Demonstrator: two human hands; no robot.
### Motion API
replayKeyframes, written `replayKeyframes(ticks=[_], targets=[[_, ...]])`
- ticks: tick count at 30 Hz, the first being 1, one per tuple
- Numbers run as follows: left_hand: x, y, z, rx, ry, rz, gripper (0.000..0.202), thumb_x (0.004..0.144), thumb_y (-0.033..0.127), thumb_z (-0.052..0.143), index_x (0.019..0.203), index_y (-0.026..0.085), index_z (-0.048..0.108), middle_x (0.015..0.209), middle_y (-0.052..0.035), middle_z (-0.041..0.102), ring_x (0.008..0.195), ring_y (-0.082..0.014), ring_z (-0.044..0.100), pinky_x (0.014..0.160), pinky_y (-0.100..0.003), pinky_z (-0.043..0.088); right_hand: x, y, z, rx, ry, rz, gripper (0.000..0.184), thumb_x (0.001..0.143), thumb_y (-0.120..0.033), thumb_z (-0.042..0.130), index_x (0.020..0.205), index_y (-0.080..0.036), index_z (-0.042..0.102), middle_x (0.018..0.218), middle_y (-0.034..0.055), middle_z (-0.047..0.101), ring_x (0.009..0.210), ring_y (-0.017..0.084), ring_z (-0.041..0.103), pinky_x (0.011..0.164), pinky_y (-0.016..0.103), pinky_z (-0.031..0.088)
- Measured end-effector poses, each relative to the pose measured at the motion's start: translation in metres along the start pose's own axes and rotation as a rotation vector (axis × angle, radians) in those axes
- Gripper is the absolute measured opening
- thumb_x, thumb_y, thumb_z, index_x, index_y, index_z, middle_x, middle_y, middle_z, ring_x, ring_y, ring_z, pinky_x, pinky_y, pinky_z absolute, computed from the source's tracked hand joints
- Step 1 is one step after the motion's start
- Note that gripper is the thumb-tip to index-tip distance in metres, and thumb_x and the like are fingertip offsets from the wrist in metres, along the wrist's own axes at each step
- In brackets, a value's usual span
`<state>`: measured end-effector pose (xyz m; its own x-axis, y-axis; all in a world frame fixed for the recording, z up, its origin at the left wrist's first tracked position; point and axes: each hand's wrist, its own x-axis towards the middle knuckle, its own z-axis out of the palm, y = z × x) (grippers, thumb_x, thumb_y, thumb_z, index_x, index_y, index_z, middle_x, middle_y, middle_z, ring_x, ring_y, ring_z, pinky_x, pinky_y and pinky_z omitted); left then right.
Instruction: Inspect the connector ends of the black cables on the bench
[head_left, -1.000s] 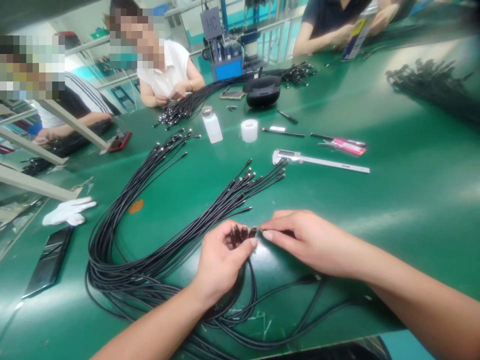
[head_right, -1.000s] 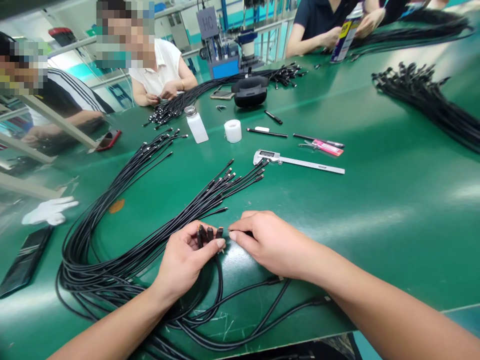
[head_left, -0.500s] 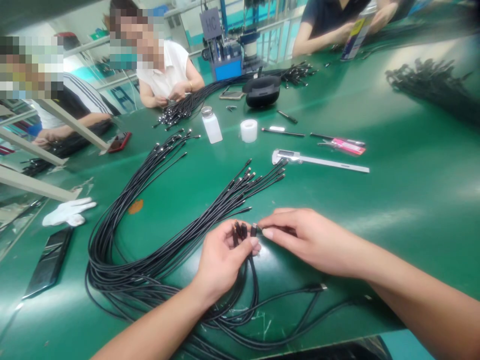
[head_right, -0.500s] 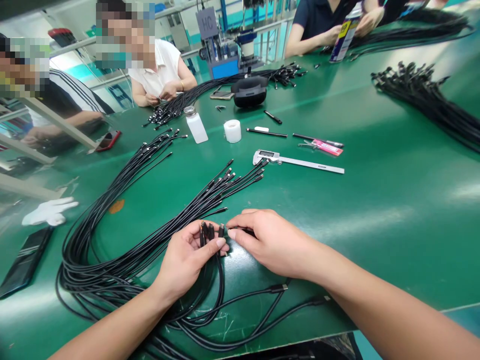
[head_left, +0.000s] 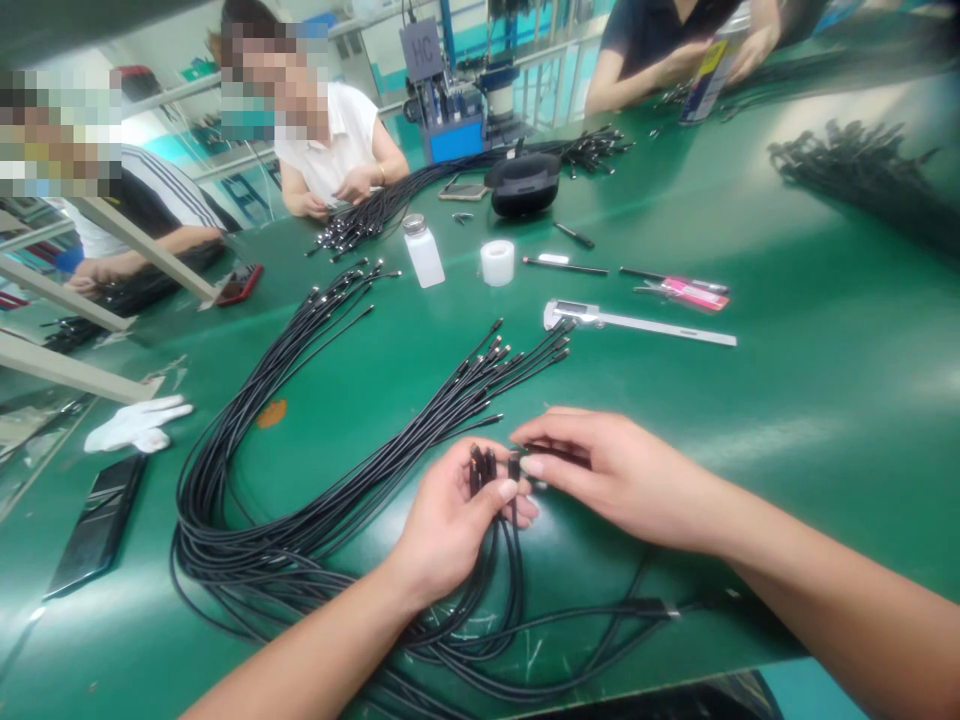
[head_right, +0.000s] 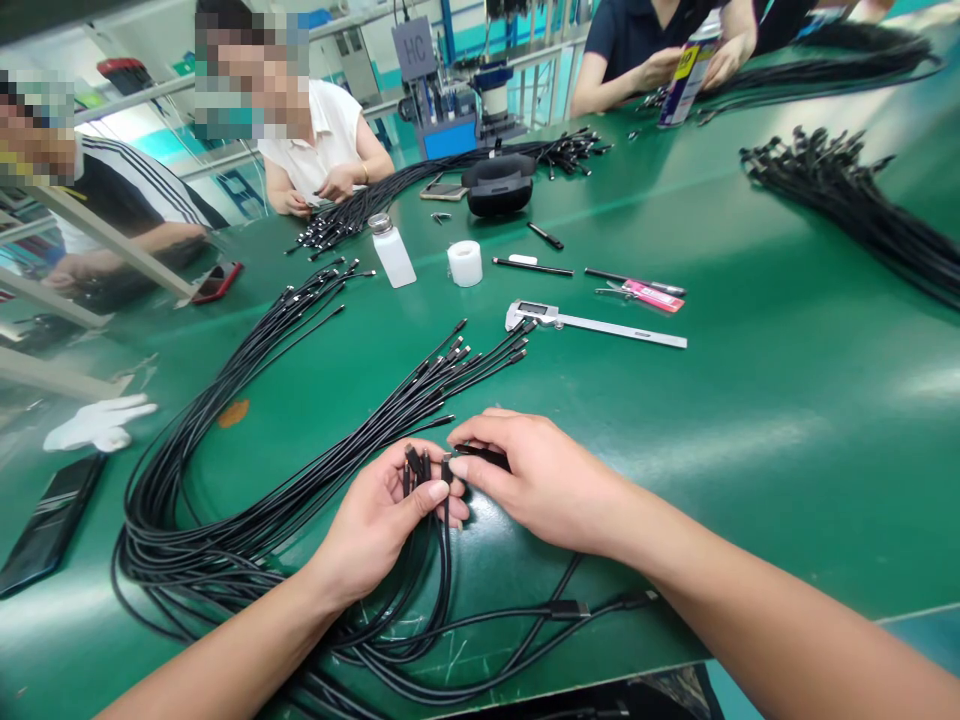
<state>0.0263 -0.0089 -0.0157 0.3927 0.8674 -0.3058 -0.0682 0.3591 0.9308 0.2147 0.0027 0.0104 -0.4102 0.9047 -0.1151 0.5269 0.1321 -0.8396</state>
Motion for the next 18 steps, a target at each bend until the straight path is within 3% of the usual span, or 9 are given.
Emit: replayKeyframes(ticks=[4, 7, 12, 15, 18], targets=[[0.0, -0.001, -0.001, 0.015, -0.042, -0.029, 0.025, 0.082, 0.026, 0.067, 0.094, 0.014, 0.05, 0.074, -0.0024, 0.066, 0.067, -0.0122, 0.067, 0.071, -0.028, 0.056, 0.0, -0.003, 0.004, 0.038, -0.008, -0.003, 0.018, 0.089, -0.03, 0.056, 0.091, -0.017, 0.067, 0.083, 0.0029, 0.065, 0.078, 0.011, 0.058, 0.074, 0.023, 0.043], [0.002, -0.002, -0.003, 0.014, 0.0, -0.027, 0.024, 0.079, 0.026, 0.07, 0.091, 0.013, 0.054, 0.077, -0.0024, 0.066, 0.071, -0.0114, 0.067, 0.074, -0.026, 0.056, 0.0, -0.001, 0.001, -0.049, -0.038, 0.049, 0.023, 0.091, -0.033, 0.053, 0.08, -0.016, 0.065, 0.079, 0.0025, 0.064, 0.071, 0.011, 0.054, 0.067, 0.022, 0.039], [0.006, -0.002, -0.005, -0.036, 0.087, -0.069, 0.031, 0.075, 0.029, 0.074, 0.092, 0.011, 0.056, 0.079, -0.0043, 0.067, 0.07, -0.0145, 0.069, 0.07, -0.028, 0.057, -0.002, 0.012, -0.008, -0.343, -0.241, 0.099, 0.026, 0.086, -0.034, 0.056, 0.068, -0.017, 0.063, 0.073, 0.0025, 0.064, 0.068, 0.013, 0.053, 0.061, 0.022, 0.032], [0.006, 0.0, -0.005, -0.045, 0.098, -0.089, 0.035, 0.076, 0.032, 0.074, 0.097, 0.011, 0.057, 0.08, -0.0053, 0.067, 0.068, -0.0145, 0.068, 0.07, -0.029, 0.057, -0.003, 0.018, -0.01, -0.444, -0.314, 0.137, 0.016, 0.08, -0.029, 0.061, 0.069, -0.018, 0.064, 0.074, 0.0036, 0.064, 0.069, 0.015, 0.054, 0.06, 0.023, 0.03], [0.006, 0.001, -0.006, -0.061, 0.091, -0.098, 0.036, 0.077, 0.034, 0.072, 0.1, 0.01, 0.057, 0.082, -0.0052, 0.066, 0.07, -0.0136, 0.068, 0.07, -0.028, 0.057, -0.003, 0.017, -0.009, -0.373, -0.279, 0.119, 0.01, 0.08, -0.029, 0.062, 0.081, -0.019, 0.063, 0.079, 0.0025, 0.064, 0.071, 0.015, 0.054, 0.062, 0.023, 0.033]])
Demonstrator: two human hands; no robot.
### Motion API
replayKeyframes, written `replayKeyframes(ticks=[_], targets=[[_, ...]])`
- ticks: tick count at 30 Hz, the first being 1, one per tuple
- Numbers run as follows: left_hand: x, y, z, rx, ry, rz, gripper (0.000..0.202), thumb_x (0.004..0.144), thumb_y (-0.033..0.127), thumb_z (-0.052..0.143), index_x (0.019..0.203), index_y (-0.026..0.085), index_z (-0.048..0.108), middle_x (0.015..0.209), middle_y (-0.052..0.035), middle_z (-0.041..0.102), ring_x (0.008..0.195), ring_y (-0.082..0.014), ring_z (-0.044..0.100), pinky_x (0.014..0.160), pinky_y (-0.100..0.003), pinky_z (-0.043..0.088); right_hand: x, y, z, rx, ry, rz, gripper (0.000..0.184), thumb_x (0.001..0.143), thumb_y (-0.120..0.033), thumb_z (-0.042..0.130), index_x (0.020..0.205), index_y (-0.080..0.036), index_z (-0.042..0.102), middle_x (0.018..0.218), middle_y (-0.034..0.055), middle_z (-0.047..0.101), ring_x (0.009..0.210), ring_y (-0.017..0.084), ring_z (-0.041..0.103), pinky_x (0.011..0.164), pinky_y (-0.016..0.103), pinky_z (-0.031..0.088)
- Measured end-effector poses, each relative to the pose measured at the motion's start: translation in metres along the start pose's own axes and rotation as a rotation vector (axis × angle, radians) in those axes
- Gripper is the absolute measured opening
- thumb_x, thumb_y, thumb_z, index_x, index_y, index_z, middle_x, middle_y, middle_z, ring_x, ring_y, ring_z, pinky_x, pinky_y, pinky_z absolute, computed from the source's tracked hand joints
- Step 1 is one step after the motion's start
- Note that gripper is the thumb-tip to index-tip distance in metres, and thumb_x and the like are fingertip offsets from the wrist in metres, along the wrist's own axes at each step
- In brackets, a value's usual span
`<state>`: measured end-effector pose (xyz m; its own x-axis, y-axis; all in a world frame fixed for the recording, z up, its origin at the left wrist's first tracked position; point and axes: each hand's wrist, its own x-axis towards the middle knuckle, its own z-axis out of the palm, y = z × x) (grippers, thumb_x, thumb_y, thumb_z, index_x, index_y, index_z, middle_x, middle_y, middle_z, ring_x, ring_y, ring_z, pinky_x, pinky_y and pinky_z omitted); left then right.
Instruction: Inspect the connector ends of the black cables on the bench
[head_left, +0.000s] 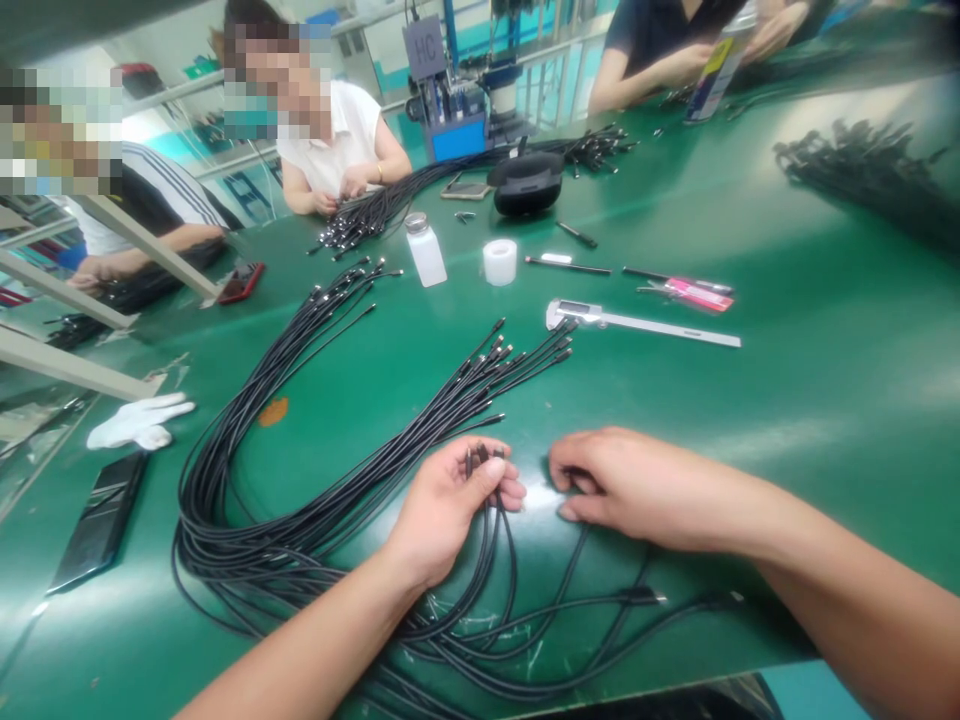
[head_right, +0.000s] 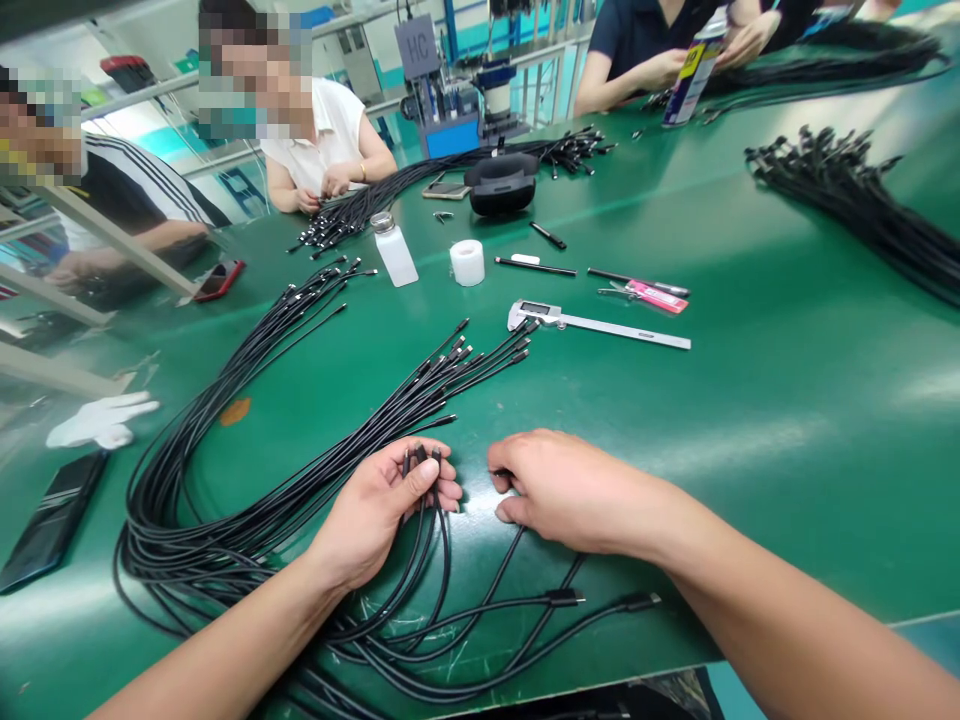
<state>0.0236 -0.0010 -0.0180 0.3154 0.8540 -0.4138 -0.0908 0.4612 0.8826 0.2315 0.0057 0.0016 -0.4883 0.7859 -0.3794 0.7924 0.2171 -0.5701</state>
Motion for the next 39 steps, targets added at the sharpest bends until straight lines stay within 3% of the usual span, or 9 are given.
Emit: replayKeyframes(ticks=[5, 8, 17, 39], targets=[[0.001, -0.002, -0.001, 0.018, 0.043, 0.024, 0.036, 0.071, 0.029, 0.077, 0.097, 0.01, 0.059, 0.08, -0.0033, 0.065, 0.064, -0.011, 0.066, 0.066, -0.025, 0.057, 0.0, -0.007, -0.003, 0.162, 0.109, -0.079, 0.023, 0.091, -0.034, 0.051, 0.103, -0.018, 0.063, 0.103, 0.0063, 0.063, 0.091, 0.016, 0.057, 0.08, 0.027, 0.043], [0.001, -0.003, -0.001, 0.014, 0.084, 0.032, 0.035, 0.068, 0.026, 0.08, 0.092, 0.01, 0.06, 0.076, -0.0026, 0.066, 0.062, -0.0104, 0.066, 0.065, -0.025, 0.058, 0.0, -0.011, -0.002, 0.227, 0.139, -0.131, 0.028, 0.095, -0.03, 0.043, 0.108, -0.021, 0.066, 0.105, 0.0051, 0.063, 0.098, 0.015, 0.057, 0.089, 0.028, 0.042], [-0.004, -0.003, 0.001, 0.089, 0.136, 0.08, 0.029, 0.065, 0.025, 0.082, 0.084, 0.011, 0.064, 0.072, -0.0025, 0.07, 0.064, -0.0099, 0.066, 0.066, -0.021, 0.055, 0.001, -0.021, 0.003, 0.355, 0.143, -0.177, 0.031, 0.097, -0.03, 0.042, 0.09, -0.02, 0.071, 0.093, 0.0019, 0.066, 0.087, 0.012, 0.058, 0.081, 0.024, 0.042], [-0.004, -0.006, 0.0, 0.223, 0.133, 0.147, 0.021, 0.071, 0.027, 0.078, 0.084, 0.013, 0.068, 0.081, -0.0054, 0.072, 0.071, -0.0115, 0.065, 0.071, -0.024, 0.054, 0.0, -0.022, 0.005, 0.349, 0.13, -0.19, 0.031, 0.098, -0.027, 0.042, 0.092, -0.019, 0.071, 0.089, 0.0025, 0.064, 0.085, 0.011, 0.056, 0.078, 0.023, 0.04]])
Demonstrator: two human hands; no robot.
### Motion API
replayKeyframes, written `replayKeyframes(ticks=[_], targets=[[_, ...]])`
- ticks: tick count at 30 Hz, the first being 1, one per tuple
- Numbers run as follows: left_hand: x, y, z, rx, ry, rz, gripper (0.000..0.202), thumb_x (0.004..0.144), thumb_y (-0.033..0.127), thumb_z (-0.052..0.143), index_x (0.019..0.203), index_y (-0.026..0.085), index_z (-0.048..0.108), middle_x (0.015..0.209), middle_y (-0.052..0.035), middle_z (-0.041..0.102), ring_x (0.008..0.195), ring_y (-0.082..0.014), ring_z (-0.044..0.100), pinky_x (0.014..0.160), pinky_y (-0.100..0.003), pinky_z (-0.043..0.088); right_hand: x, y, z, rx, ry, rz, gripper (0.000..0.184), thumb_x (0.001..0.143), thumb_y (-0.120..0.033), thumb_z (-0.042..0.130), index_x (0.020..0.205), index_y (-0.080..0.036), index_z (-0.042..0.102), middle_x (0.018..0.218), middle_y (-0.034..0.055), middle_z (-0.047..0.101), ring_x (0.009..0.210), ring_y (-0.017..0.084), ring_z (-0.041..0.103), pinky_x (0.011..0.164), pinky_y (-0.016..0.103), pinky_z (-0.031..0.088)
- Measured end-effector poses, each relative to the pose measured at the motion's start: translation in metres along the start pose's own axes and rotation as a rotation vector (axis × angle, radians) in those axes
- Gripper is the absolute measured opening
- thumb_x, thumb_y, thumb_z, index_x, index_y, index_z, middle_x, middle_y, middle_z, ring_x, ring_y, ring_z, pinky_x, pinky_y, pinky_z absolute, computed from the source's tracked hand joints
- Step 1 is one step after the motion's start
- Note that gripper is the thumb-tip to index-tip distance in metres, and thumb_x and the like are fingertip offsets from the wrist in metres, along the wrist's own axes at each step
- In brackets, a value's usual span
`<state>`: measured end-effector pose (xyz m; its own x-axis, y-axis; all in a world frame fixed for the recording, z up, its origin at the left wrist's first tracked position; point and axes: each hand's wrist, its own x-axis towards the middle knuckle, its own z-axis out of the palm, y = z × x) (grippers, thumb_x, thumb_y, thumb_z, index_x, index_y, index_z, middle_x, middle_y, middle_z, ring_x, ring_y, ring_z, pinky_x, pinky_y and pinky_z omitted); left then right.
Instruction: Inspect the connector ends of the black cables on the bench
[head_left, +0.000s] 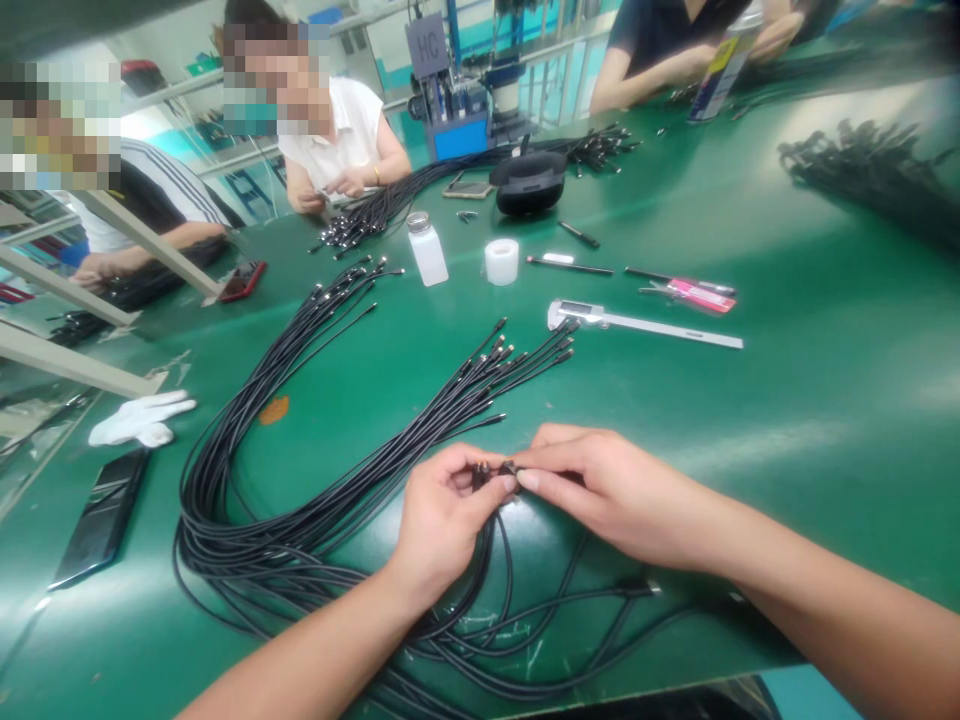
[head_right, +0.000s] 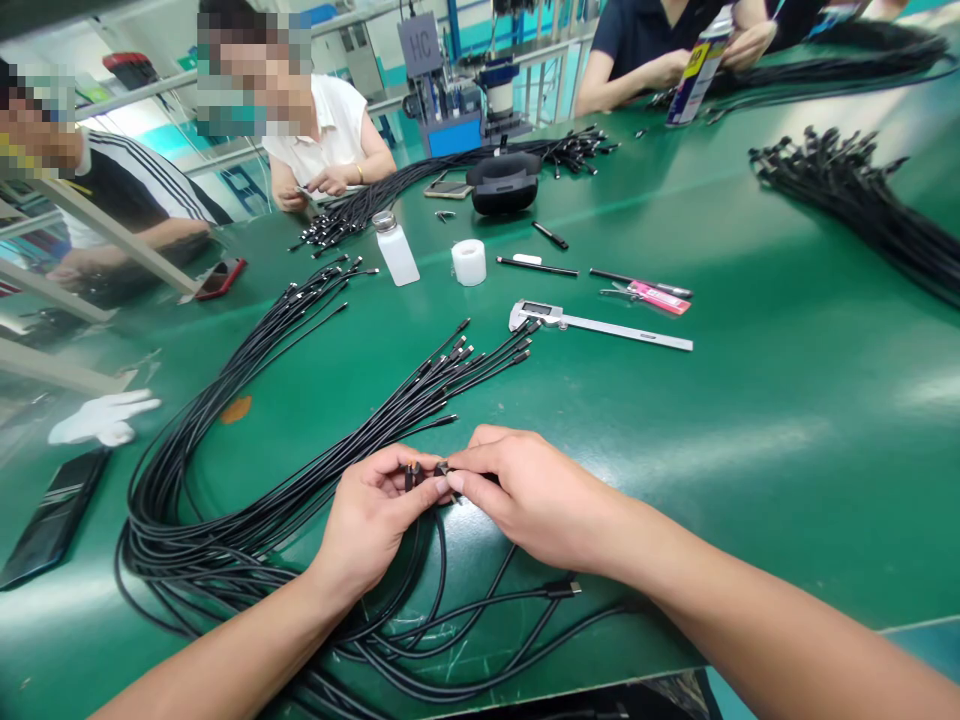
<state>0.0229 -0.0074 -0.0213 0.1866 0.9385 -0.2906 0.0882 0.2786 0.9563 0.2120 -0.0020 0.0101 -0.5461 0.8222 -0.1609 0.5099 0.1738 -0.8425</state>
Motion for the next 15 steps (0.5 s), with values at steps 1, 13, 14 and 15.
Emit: replayKeyframes(ticks=[1, 13, 14, 15], targets=[[0.0, 0.0, 0.0001, 0.005, 0.001, 0.002, 0.022, 0.07, 0.027, 0.078, 0.084, 0.012, 0.068, 0.082, -0.0056, 0.072, 0.071, -0.0115, 0.065, 0.072, -0.024, 0.053, -0.0001, -0.0001, -0.0001, 0.0, -0.001, 0.001, 0.031, 0.098, -0.027, 0.042, 0.092, -0.019, 0.071, 0.09, 0.0026, 0.064, 0.085, 0.011, 0.056, 0.078, 0.023, 0.04], [-0.0004, -0.0029, -0.0015, 0.031, 0.002, 0.029, 0.022, 0.07, 0.027, 0.077, 0.084, 0.012, 0.069, 0.082, -0.0061, 0.071, 0.072, -0.0121, 0.065, 0.072, -0.025, 0.053, 0.0021, 0.0015, 0.0012, -0.019, 0.0, 0.004, 0.031, 0.098, -0.026, 0.042, 0.085, -0.018, 0.069, 0.089, 0.0019, 0.065, 0.083, 0.011, 0.055, 0.077, 0.023, 0.04], [0.0, -0.0029, -0.0016, 0.031, 0.001, 0.029, 0.022, 0.07, 0.027, 0.077, 0.084, 0.012, 0.069, 0.081, -0.006, 0.071, 0.072, -0.0119, 0.065, 0.072, -0.024, 0.053, 0.0021, 0.0015, 0.0012, -0.022, 0.0, 0.005, 0.031, 0.098, -0.026, 0.042, 0.085, -0.018, 0.069, 0.089, 0.0019, 0.065, 0.084, 0.011, 0.055, 0.077, 0.023, 0.04], [0.0003, -0.0028, -0.0015, 0.03, 0.001, 0.028, 0.022, 0.07, 0.027, 0.077, 0.084, 0.012, 0.069, 0.081, -0.0059, 0.071, 0.072, -0.0118, 0.065, 0.072, -0.024, 0.053, 0.0021, 0.0016, 0.0012, -0.023, 0.0, 0.007, 0.031, 0.098, -0.026, 0.042, 0.086, -0.018, 0.07, 0.089, 0.0019, 0.065, 0.084, 0.011, 0.055, 0.077, 0.023, 0.04]])
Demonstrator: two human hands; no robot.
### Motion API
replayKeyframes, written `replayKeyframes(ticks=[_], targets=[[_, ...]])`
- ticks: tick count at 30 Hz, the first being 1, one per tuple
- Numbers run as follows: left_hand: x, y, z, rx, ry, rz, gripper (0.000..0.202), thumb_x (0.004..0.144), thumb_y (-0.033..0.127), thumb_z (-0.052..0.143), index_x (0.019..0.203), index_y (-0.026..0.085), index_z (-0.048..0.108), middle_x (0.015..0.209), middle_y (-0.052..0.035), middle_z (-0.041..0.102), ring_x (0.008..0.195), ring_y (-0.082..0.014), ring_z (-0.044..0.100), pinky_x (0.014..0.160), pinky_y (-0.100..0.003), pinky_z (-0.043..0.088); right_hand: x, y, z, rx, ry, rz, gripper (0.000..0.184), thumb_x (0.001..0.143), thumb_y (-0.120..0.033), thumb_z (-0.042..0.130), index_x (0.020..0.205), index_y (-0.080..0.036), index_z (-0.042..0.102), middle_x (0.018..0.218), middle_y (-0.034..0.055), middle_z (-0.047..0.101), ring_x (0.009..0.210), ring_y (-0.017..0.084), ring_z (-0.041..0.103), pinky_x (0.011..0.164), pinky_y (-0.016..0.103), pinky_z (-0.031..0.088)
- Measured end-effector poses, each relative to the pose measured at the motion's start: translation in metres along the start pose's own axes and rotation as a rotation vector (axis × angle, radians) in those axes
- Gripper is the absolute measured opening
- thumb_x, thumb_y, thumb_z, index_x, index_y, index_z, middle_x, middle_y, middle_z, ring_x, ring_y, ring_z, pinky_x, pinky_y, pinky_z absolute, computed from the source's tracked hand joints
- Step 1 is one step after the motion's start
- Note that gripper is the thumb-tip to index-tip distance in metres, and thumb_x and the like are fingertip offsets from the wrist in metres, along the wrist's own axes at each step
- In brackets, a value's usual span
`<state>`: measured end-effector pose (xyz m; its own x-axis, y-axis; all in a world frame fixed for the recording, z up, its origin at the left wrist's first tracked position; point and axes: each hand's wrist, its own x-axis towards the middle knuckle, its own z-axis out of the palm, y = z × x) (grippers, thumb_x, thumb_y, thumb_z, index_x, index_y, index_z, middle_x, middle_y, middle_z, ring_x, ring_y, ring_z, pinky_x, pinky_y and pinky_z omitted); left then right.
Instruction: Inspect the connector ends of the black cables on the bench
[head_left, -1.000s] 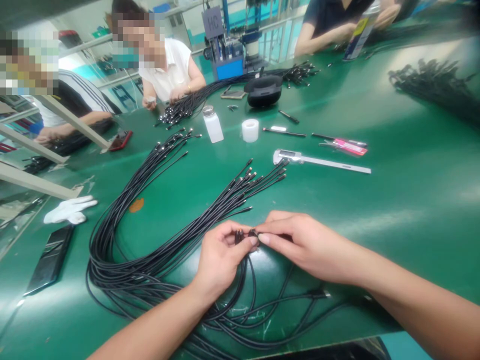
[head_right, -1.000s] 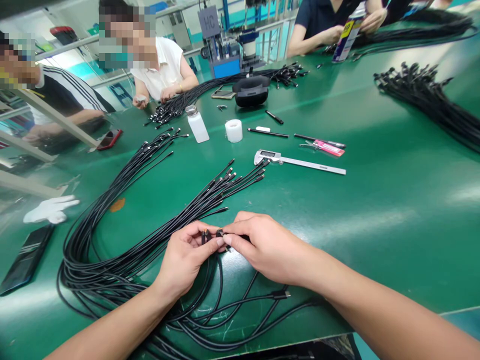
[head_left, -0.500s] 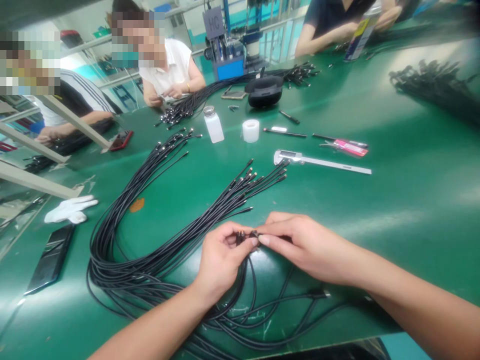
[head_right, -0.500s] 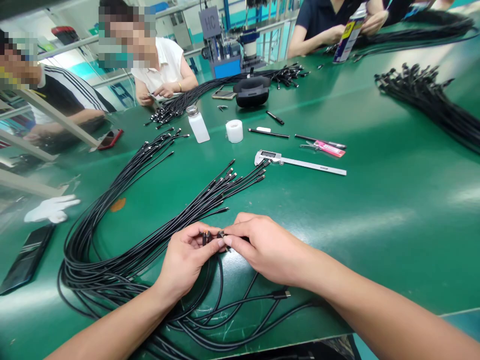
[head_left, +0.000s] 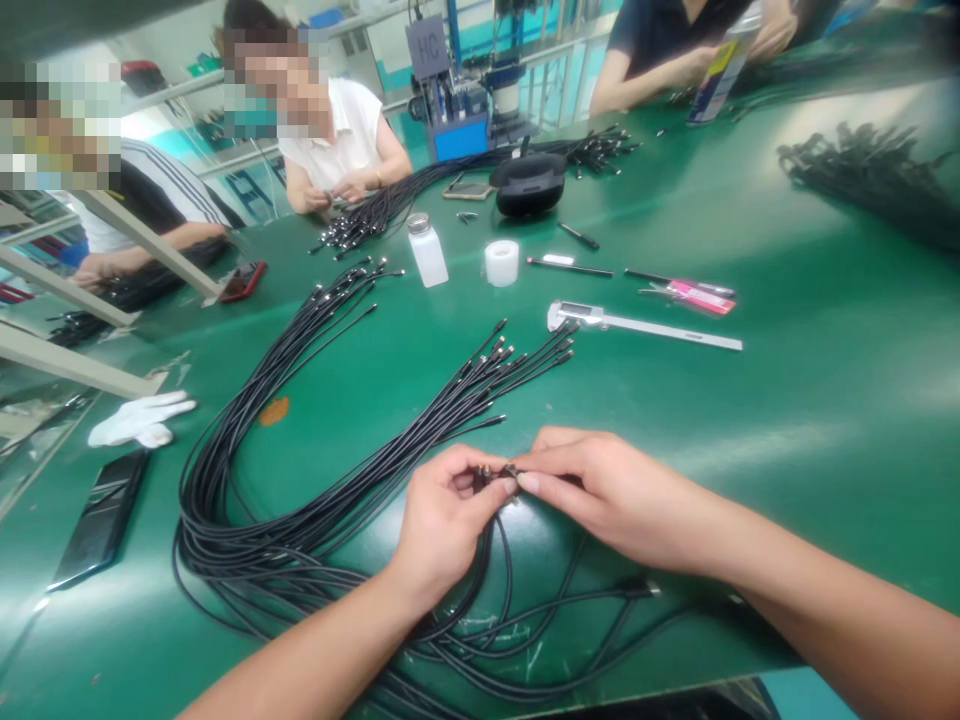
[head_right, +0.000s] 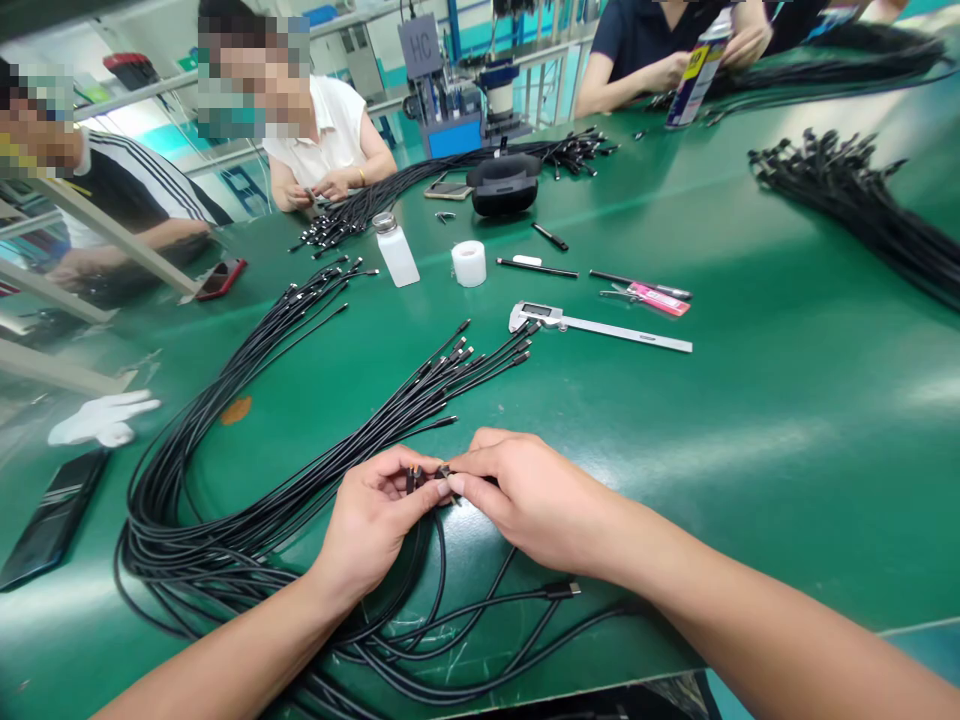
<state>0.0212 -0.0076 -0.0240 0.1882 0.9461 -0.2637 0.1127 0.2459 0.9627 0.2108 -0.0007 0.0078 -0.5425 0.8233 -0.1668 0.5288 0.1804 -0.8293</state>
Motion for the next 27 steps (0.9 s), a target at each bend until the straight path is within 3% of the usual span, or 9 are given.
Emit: replayKeyframes(ticks=[6, 17, 27], targets=[[-0.0002, 0.0008, 0.0006, -0.01, -0.003, -0.016, 0.023, 0.069, 0.027, 0.078, 0.083, 0.011, 0.069, 0.08, -0.0058, 0.072, 0.071, -0.0114, 0.065, 0.071, -0.024, 0.053, -0.0004, 0.0011, 0.0003, 0.007, 0.006, 0.027, 0.029, 0.097, -0.026, 0.043, 0.093, -0.02, 0.071, 0.089, 0.0012, 0.064, 0.083, 0.01, 0.056, 0.077, 0.022, 0.04], [0.0006, 0.0032, 0.0025, -0.081, -0.002, -0.062, 0.021, 0.07, 0.022, 0.078, 0.084, 0.011, 0.066, 0.069, -0.0019, 0.068, 0.064, -0.0088, 0.065, 0.065, -0.019, 0.054, -0.0003, 0.004, -0.0039, -0.096, 0.012, 0.081, 0.034, 0.098, -0.029, 0.041, 0.085, -0.019, 0.071, 0.087, 0.0027, 0.064, 0.082, 0.012, 0.056, 0.077, 0.025, 0.04], [0.0018, 0.0049, 0.0037, -0.14, -0.032, -0.097, 0.028, 0.071, 0.024, 0.077, 0.089, 0.009, 0.063, 0.073, -0.0039, 0.068, 0.063, -0.0107, 0.067, 0.065, -0.023, 0.058, -0.0008, 0.0015, -0.0053, 0.014, 0.017, 0.032, 0.031, 0.098, -0.029, 0.042, 0.089, -0.023, 0.071, 0.092, -0.0006, 0.066, 0.086, 0.01, 0.058, 0.081, 0.022, 0.041]])
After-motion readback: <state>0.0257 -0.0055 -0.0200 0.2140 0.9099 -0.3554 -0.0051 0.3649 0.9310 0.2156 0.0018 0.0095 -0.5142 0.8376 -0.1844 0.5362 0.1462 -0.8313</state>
